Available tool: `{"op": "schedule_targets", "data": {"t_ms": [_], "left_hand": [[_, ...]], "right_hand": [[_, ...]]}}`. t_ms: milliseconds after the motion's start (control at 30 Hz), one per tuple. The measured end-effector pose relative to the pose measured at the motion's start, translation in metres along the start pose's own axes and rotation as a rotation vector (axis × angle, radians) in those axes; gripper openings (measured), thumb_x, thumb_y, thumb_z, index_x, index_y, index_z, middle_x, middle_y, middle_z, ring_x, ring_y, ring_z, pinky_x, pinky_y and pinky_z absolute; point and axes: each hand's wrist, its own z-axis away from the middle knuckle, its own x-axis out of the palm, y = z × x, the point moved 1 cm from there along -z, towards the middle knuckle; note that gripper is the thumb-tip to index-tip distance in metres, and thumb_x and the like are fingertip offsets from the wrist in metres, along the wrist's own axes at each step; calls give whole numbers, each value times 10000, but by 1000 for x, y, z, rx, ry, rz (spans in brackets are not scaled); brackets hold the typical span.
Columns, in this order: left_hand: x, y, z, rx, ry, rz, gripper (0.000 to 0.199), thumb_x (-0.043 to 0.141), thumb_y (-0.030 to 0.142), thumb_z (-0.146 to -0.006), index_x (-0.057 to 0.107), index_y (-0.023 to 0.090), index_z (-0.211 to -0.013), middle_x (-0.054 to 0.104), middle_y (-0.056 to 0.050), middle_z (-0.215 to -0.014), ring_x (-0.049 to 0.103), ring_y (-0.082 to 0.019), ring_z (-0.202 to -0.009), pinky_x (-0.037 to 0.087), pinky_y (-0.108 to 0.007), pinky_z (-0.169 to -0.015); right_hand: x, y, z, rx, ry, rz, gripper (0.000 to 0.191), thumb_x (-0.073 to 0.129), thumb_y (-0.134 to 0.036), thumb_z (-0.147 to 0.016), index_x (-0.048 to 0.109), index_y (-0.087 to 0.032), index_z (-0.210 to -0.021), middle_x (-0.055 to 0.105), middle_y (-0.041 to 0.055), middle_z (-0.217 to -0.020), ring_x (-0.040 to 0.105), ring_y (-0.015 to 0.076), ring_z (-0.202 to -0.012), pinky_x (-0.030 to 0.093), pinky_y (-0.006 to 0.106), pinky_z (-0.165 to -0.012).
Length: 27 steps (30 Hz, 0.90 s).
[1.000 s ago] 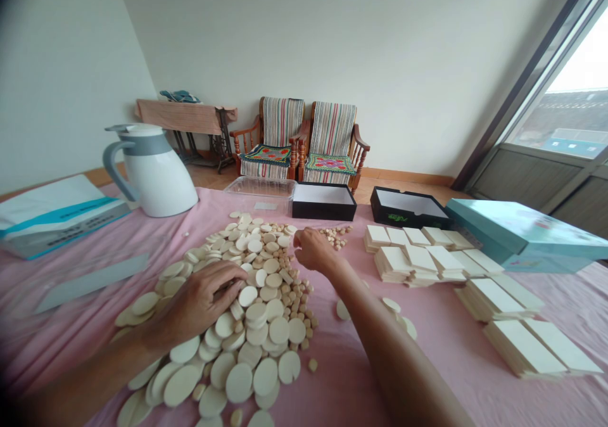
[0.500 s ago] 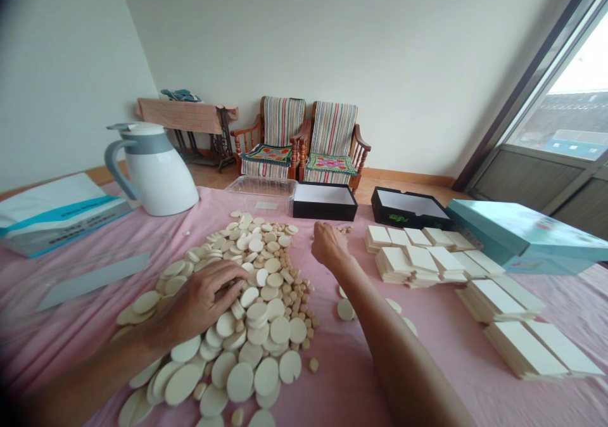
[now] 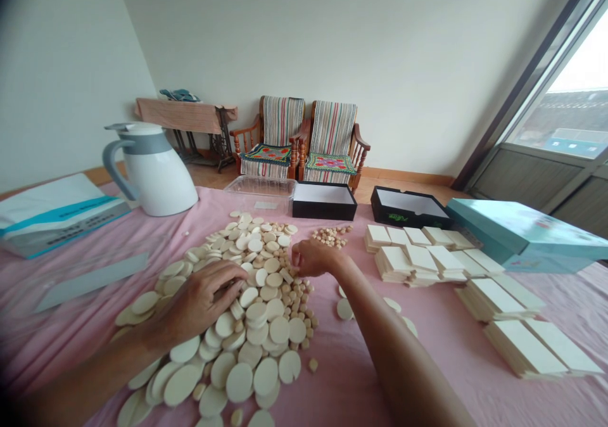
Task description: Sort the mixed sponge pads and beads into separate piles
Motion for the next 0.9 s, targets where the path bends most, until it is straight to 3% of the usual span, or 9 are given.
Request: {"op": "schedule_targets", "data": {"t_ms": [167,300,400,533,600,767,900], "left_hand": [[0,0,0,3,3,7,132,492,111,-895,587,197,-927,649,-18,-880,595,-154,-847,443,-275,-775],[0,0,1,4,0,7,134,492,107,-890,584,200,-918,641,-11,-864,589,-152,-838,436,-271,-768],[0,-1,2,1,-1,9,136,491,104,-889,581,202,-917,637,-8,-865,585,-150,-839,431,-269,-769],[0,-2,3,-2,4,-1,138,494,103,-885,582,204,-920,637,-7,-864,586,-152,-840,430,-272,-774],[0,-2,2,-1,4,-2,144,493,102,-884,585,204,-926,640,-7,-871,590,-153,-846,432,-271,-776],[0,0,0,-4,0,5,134,494,113,-888,594,197,-917,648,-10,-873,595,-152,-843,439,-270,-770],[-1,1,0,-8,-2,3,123,498,132,-897,605,191,-909,654,-18,-872,596,-160,-847,440,-284,-778]], "right_hand": [[0,-1,-1,6,13,76,227,606,-130,-714,693,-193,-914,720,34,-906,643,160,-829,429,213,-650],[0,9,0,237,184,191,220,547,-104,-747,680,-162,-913,712,100,-967,646,218,-920,432,257,-705],[0,19,1,400,290,226,282,459,-101,-808,631,-89,-1030,685,195,-995,648,294,-929,431,324,-697],[-3,24,2,519,400,201,272,429,-156,-864,604,-110,-1067,685,185,-979,655,297,-884,410,331,-673],[-6,22,2,483,415,182,223,451,-170,-857,631,-137,-984,691,155,-952,651,266,-855,385,308,-654],[-11,9,10,232,352,121,161,503,-120,-784,658,-153,-815,692,94,-842,602,177,-743,331,264,-589],[-3,1,32,116,159,46,182,550,-69,-726,673,-159,-825,700,75,-842,590,158,-739,357,243,-605]]}}
